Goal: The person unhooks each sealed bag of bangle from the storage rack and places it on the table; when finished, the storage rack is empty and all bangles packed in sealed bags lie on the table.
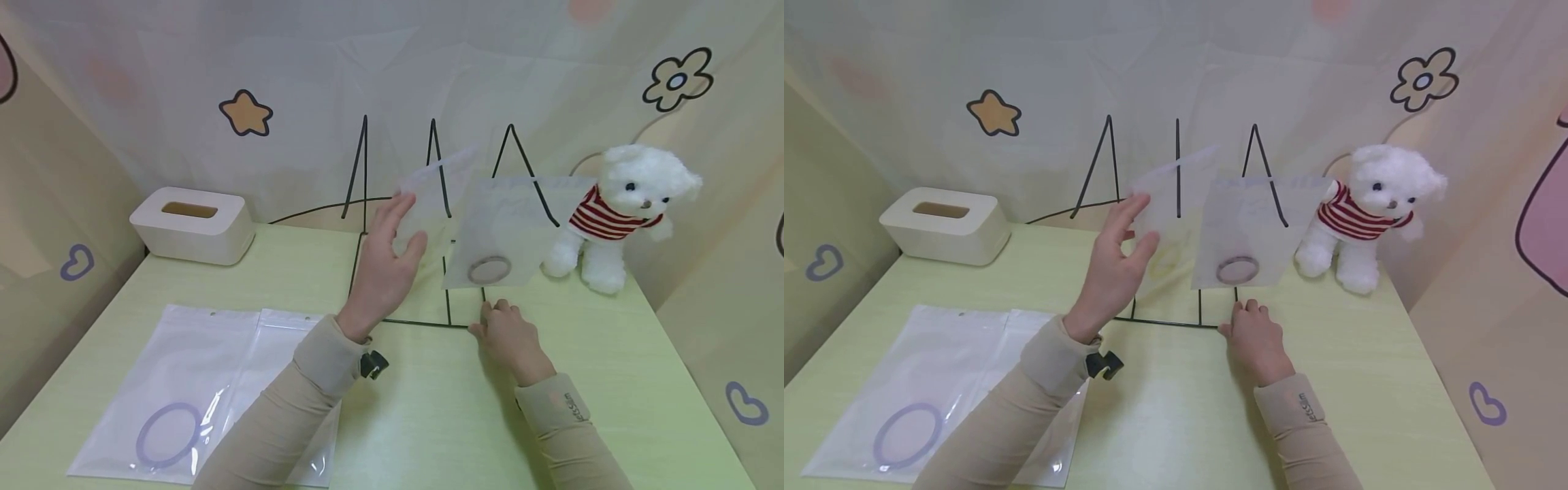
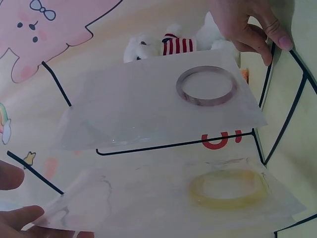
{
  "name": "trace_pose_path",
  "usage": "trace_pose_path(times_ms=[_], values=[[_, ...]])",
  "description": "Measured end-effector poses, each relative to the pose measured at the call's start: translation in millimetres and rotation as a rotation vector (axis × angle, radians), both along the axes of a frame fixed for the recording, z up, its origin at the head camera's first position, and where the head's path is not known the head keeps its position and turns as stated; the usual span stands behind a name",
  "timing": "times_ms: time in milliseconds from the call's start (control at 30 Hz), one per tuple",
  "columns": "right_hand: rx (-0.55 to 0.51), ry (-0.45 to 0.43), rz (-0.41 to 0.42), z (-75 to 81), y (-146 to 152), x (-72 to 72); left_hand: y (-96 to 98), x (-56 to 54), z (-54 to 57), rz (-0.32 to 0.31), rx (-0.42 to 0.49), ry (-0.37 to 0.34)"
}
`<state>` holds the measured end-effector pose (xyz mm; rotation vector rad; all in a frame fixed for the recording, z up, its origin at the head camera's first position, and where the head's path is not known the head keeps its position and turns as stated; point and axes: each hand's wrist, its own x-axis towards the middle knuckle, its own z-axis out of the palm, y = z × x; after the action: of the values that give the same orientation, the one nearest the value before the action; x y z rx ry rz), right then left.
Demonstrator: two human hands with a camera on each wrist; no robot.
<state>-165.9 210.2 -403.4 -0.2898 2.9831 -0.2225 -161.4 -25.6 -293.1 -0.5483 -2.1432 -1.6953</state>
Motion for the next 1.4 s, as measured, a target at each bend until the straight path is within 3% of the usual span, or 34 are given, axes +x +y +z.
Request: trace_pose_path(times_ms=[267, 567, 967, 1400], values=[[-0.006, 0.006, 0.002, 0.5, 0, 0.8, 1.6, 2.6, 0.1, 0.021, -0.057, 0.037], [-0.004, 0.017, 0.007, -0.2, -1, 1.3, 3.2, 6.7, -1.3, 0.051, -0.081, 0.151], [-0.005, 0.013, -0.003, 0.4, -1, 0.7, 3.8, 11.5, -2.8, 0.052, -0.091, 0.228], [-0.003, 0.006, -0.002, -0.7, 0, -0.3, 4.7, 21.9, 2.6, 0.016, -0.067, 0.226]])
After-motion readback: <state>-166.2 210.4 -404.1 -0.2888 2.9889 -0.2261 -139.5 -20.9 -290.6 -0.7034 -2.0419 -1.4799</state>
